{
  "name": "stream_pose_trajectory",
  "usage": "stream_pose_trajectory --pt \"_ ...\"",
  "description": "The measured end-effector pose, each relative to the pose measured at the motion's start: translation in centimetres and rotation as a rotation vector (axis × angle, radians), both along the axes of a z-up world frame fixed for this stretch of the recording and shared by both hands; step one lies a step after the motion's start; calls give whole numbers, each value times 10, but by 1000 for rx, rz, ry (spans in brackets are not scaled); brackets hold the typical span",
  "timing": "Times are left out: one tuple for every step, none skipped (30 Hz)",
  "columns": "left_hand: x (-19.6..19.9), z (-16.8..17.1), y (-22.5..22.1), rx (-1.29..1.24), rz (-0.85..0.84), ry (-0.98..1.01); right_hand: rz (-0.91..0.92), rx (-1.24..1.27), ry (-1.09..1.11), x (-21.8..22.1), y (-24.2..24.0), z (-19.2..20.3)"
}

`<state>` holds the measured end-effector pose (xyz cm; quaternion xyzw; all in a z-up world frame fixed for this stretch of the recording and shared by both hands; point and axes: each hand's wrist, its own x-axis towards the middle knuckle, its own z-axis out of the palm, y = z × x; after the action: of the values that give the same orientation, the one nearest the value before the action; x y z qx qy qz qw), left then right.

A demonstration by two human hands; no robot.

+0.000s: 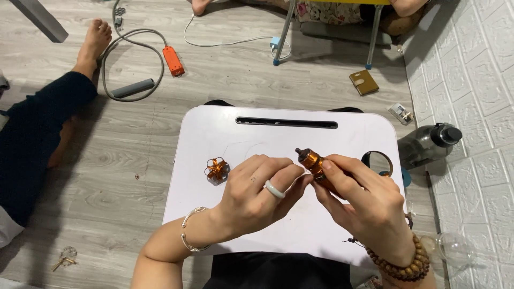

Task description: Winding thin copper wire around a small cylindrical component to assemble an electronic coil.

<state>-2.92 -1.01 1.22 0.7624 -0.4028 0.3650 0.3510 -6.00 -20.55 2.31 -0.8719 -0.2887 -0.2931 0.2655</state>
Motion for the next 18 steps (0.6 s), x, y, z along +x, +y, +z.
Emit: stream_pose_trajectory --pt "0 0 0 -2 2 -4 2 -2 -4 0 -1 -3" --pt "0 0 1 -5 -4 -4 -17 -15 -37 0 -1 -6" --pt "-1 0 1 -7 -9 -1 -36 -27 -67 0 -2 -9" --pt "-2 1 2 -9 -7 -3 -33 -29 -69 0 -2 -11" --pt "-3 3 3 -18 -41 75 -43 -46 -76 1 -2 -13" --pt "-3 4 3 -28 -75 153 -52 -63 -83 1 -3 -15" --pt "-4 5 5 -29 -74 154 -51 -64 -82 2 -3 -16" --pt "-4 7 6 -55 -114 215 -70 -91 -118 2 -2 -17" --pt "-4 8 8 -81 -154 278 -88 -118 -151 3 -2 -18" --pt "-4 8 9 -82 -153 281 -86 -119 -148 2 -2 -17" --pt "-3 8 10 -89 -156 256 -61 -121 -134 2 -1 -17" --pt "-3 9 12 -97 -159 231 -36 -123 -120 1 0 -16" --pt "-3 9 12 -97 -159 233 -36 -123 -118 1 1 -15" --pt "-3 10 13 -76 -137 162 -18 -106 -108 1 3 -14" --pt "-3 10 13 -56 -116 93 -1 -90 -97 0 4 -13" --pt "-3 7 13 -57 -115 95 0 -91 -94 -1 4 -12" --pt "-2 4 13 -37 -92 71 31 -75 -88 -1 6 -11" --pt "-2 1 14 -17 -68 46 62 -58 -81 -1 7 -10"
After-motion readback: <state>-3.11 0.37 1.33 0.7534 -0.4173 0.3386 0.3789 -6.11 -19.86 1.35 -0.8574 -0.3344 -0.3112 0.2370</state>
